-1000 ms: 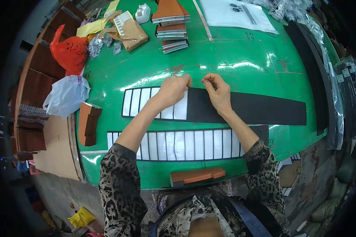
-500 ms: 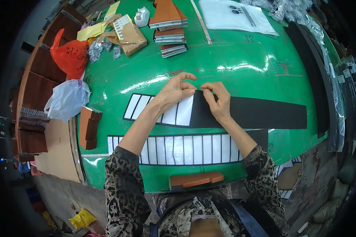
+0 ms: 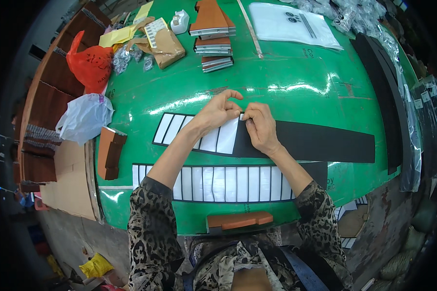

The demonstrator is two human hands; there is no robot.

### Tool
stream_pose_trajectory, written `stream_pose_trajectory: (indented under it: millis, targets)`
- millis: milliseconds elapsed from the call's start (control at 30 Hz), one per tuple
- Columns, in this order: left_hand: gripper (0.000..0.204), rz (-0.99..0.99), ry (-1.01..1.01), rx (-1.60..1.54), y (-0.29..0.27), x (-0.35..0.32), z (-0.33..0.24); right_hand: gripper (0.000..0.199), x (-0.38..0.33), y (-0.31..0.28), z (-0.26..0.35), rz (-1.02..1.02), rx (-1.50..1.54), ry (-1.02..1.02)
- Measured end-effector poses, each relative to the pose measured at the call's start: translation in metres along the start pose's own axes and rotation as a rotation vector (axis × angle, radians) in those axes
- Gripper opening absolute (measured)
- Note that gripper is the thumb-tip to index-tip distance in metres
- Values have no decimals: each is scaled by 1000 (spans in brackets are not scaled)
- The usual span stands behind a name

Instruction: Assembling and labeling wooden components at a workshop table.

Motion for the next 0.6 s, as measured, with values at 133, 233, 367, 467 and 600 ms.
stream_pose_trajectory:
  millis: [133, 233, 367, 467, 600]
  targets:
    - [35, -61, -20, 280, -10, 0, 2, 16, -1, -3, -3, -40, -47, -49]
    - [36, -143, 19, 558, -16, 1, 11, 14, -7, -14, -27, -167, 126, 136]
    - [37, -620, 511, 1189, -7, -34, -43, 28, -27, -21, -75, -400, 554, 493]
    - [25, -490, 446, 834, -6, -38, -50, 40, -19, -18, -67, -368, 660, 522]
    - [16, -457, 471, 884, 3, -67, -85, 50, -3, -21, -33, -72, 425, 458]
Point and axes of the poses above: each hand's wrist, its own x-axis towards the middle knuckle, its own y-axis out of the palm, z = x × y, the point moved 9 cm from there along x, towards the middle knuckle, and after that the axes turned 8 degrees about x, right-handed, at the moved point
